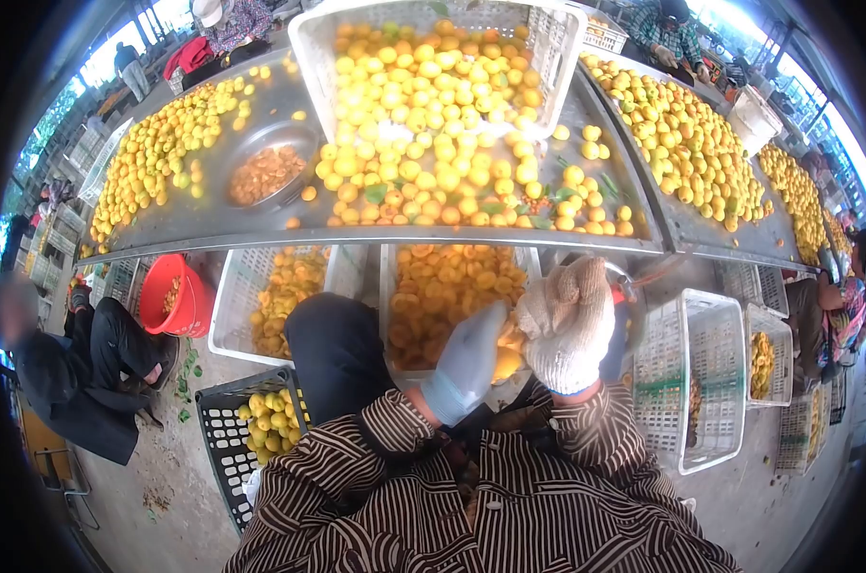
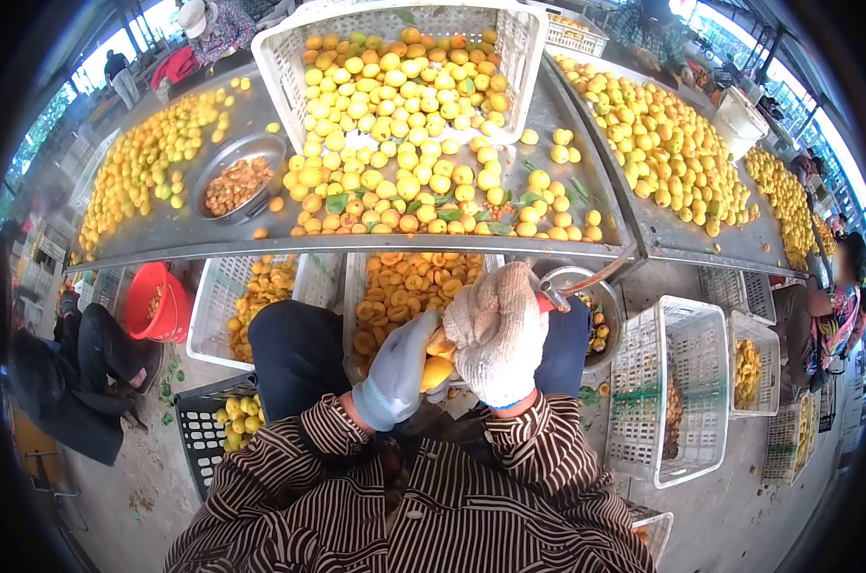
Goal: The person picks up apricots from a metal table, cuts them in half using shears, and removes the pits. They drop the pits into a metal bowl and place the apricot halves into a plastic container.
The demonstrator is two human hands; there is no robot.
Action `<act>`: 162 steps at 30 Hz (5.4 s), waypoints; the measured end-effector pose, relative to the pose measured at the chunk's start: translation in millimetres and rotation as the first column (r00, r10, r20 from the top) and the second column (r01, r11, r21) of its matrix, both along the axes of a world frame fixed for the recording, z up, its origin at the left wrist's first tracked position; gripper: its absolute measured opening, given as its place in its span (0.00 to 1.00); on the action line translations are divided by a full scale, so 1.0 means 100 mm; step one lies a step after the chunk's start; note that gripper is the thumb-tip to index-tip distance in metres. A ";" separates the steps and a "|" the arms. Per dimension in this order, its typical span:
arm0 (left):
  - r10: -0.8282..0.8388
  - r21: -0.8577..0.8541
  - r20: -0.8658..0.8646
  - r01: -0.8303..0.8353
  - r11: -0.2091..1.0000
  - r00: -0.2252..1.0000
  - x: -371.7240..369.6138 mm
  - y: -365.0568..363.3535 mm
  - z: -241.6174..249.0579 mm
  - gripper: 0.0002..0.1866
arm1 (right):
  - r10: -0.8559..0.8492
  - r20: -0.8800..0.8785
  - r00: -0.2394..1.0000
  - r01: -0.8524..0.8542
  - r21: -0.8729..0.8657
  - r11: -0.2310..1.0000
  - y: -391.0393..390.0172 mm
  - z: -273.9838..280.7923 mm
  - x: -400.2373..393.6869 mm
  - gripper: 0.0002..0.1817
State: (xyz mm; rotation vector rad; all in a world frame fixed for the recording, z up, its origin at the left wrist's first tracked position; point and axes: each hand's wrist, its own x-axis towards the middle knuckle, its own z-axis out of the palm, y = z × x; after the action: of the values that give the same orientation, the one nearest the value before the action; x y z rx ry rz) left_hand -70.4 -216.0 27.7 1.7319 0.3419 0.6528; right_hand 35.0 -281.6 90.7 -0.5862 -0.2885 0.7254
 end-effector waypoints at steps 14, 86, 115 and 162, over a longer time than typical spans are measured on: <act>-0.246 -0.894 0.061 0.163 0.417 0.967 0.03 0.30 0.43 0.24 | 0.515 0.738 0.436 0.213 -0.640 0.738 -0.11 0.17 0.32 0.19; -0.131 0.184 -0.838 0.500 0.846 0.530 2.04 0.86 -2.07 0.27 | 0.038 0.703 0.710 0.540 -0.577 0.613 -0.90 -0.06 1.12 0.15; -0.641 -0.931 0.141 0.322 0.174 0.754 0.88 0.95 -0.11 0.37 | 0.516 0.810 0.279 0.466 -0.584 0.664 -0.01 0.18 0.66 0.13; 0.297 0.583 -0.795 0.532 0.614 0.529 2.09 3.07 -0.05 0.33 | -0.321 0.259 0.911 0.409 -0.461 0.788 0.95 -0.26 1.89 0.06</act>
State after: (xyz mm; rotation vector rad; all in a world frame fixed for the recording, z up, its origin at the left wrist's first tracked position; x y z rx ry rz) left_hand 138.4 91.3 23.2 2.8921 0.6452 -0.3756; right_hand 223.7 -187.1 64.6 -1.1792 -0.1252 0.3624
